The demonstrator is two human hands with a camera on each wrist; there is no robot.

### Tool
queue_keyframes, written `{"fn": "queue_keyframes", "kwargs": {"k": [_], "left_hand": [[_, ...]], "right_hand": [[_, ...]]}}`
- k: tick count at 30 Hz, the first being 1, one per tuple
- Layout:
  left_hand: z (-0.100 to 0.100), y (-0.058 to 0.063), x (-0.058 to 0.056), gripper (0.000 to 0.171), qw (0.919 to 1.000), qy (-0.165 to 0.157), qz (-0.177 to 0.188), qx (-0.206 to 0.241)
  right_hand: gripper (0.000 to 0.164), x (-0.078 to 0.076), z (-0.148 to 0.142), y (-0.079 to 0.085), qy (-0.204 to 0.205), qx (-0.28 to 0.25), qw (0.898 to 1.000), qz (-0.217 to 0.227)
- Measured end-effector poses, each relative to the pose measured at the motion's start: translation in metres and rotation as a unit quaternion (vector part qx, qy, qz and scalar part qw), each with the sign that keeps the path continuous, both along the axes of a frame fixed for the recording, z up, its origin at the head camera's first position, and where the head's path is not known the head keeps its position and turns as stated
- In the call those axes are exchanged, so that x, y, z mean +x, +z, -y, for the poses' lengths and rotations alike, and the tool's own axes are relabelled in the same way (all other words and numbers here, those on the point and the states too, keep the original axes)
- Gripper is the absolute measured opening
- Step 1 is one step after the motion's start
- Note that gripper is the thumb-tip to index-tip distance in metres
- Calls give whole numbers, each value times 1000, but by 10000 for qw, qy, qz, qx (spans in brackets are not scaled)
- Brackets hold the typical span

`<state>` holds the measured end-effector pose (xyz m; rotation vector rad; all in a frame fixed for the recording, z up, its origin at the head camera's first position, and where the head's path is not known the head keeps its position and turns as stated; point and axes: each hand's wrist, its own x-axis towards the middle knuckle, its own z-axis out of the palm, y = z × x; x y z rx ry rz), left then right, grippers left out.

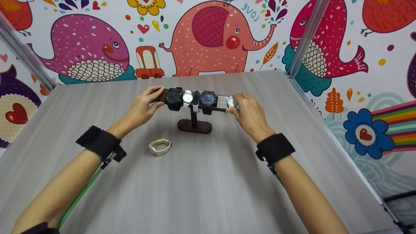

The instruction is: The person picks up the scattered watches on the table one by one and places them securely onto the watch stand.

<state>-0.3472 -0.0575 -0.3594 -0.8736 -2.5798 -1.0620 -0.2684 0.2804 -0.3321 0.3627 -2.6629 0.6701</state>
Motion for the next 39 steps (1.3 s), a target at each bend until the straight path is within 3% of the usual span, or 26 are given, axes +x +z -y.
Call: {"fn": "queue_keyframes", "kwargs": {"k": [14, 39], "left_hand": [[0, -4, -2, 50, 9998, -33, -19, 190], [1, -2, 0, 49, 9998, -17, -138, 120]], "right_hand": [[48, 0, 3, -5, 166, 26, 9996, -211], [47, -7, 15, -8, 290, 159, 9977, -586]]}}
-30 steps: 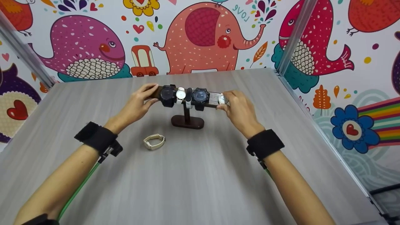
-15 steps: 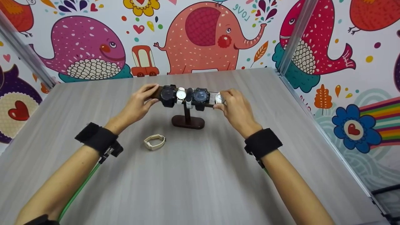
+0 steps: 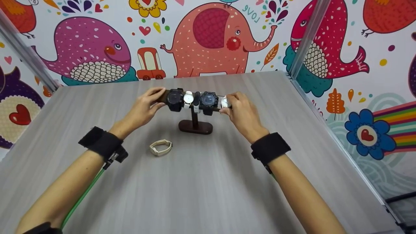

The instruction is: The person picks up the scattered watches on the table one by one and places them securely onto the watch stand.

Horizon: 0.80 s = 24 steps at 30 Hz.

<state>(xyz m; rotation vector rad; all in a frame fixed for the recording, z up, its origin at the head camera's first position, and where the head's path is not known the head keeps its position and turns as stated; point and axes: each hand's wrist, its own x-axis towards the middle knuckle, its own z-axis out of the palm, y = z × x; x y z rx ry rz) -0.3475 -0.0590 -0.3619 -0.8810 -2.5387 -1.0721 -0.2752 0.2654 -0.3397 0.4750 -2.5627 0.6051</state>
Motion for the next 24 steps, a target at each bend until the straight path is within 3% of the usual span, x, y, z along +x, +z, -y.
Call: {"fn": "queue_keyframes", "kwargs": {"k": [24], "left_hand": [[-1, 1, 0, 49, 10000, -31, 56, 32]], "right_hand": [[49, -1, 7, -2, 63, 51, 10000, -32]]}}
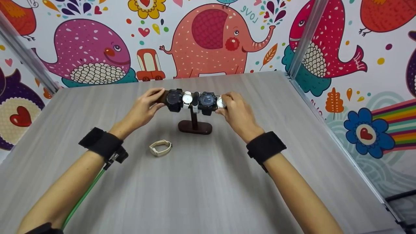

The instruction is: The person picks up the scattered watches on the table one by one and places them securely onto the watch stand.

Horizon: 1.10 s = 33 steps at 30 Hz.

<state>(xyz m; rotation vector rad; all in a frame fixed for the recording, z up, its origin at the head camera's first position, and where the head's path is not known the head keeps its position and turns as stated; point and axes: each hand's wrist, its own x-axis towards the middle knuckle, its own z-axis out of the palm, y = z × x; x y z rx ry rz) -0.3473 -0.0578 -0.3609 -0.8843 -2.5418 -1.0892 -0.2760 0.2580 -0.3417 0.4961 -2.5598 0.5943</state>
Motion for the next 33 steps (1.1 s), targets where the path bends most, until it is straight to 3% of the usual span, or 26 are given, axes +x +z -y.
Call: {"fn": "queue_keyframes", "kwargs": {"k": [11, 15, 20, 24, 29, 33], "left_hand": [[2, 0, 2, 55, 9996, 63, 140, -256], [5, 4, 8, 65, 9989, 52, 161, -448], [11, 14, 27, 73, 9967, 16, 320, -740], [20, 19, 47, 75, 9945, -80, 465, -931], [29, 13, 71, 77, 9902, -352, 580, -1220], [34, 6, 89, 79, 9846, -474, 908, -1420]], "right_hand": [[54, 2, 3, 1, -136, -71, 9996, 252], [60, 8, 6, 2, -265, -186, 9994, 81], [55, 22, 16, 7, -254, -478, 9973, -504], [54, 33, 28, 9, -104, -524, 9966, -631], [56, 45, 45, 2, 236, -257, 9976, -605], [56, 50, 60, -9, 648, -99, 9946, -801]]}}
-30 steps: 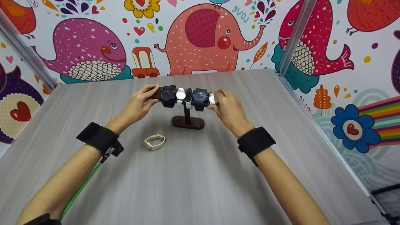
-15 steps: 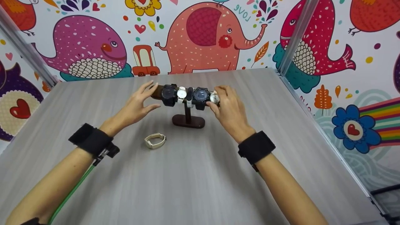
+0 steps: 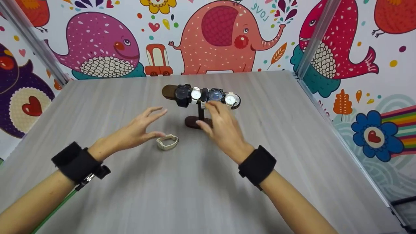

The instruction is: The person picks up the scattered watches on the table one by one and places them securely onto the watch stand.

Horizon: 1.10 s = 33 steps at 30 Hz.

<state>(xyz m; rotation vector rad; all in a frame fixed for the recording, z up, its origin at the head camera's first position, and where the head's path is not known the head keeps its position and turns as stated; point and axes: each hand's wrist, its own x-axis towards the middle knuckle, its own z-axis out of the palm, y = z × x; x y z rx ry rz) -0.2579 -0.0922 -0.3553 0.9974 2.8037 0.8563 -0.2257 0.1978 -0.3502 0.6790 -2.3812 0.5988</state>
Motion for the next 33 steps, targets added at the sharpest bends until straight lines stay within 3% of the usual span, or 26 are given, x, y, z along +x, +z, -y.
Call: {"fn": "queue_keyframes", "kwargs": {"k": [6, 10, 16, 27, 33], "left_hand": [[7, -10, 18, 75, 9982, -227, 216, -511], [10, -17, 25, 73, 9959, -391, 205, -784], [12, -27, 34, 84, 9934, -710, -59, -896], [22, -35, 47, 84, 9933, -703, -307, -870], [25, -43, 50, 83, 9925, -567, -155, -1075]], "right_hand": [[56, 8, 27, -15, 553, 243, 9981, -119], [59, 14, 43, -24, 610, 499, 9966, 233], [67, 21, 60, -33, 677, 645, 9914, 920], [67, 27, 79, -42, 920, 772, 9856, 1189], [66, 29, 89, -49, 1045, 989, 9808, 1312]]}}
